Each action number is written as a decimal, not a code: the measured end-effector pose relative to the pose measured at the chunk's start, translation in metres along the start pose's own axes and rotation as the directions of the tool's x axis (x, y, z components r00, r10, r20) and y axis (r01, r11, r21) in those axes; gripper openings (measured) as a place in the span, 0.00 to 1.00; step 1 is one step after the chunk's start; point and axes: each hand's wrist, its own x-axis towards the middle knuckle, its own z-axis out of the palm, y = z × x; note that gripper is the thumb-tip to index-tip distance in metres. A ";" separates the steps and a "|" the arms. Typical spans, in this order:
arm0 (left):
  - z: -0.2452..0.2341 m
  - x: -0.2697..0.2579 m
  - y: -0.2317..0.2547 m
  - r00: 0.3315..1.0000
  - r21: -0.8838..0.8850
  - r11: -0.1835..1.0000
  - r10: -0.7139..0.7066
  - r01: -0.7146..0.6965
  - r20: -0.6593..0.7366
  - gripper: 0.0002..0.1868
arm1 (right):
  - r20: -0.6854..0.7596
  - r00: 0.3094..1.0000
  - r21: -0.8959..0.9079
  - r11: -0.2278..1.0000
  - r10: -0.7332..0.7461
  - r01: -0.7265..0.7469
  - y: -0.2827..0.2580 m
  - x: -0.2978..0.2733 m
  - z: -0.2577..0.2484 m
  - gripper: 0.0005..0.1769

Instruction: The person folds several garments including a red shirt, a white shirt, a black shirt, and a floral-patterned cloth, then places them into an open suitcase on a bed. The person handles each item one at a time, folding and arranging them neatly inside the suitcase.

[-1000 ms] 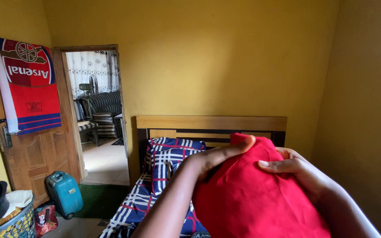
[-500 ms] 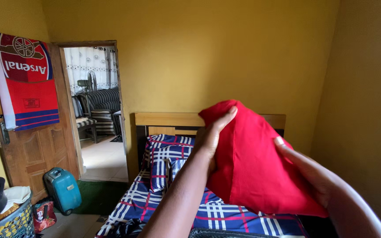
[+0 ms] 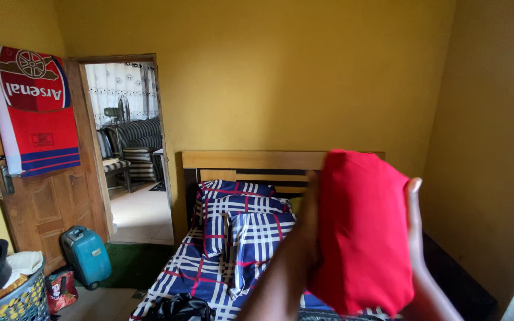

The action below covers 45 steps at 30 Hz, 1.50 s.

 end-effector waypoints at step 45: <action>-0.022 -0.034 0.035 0.960 0.820 0.569 0.259 -0.063 -0.106 0.30 | 0.433 0.884 -0.849 0.248 -0.179 0.466 -0.019 -0.011 0.011 0.23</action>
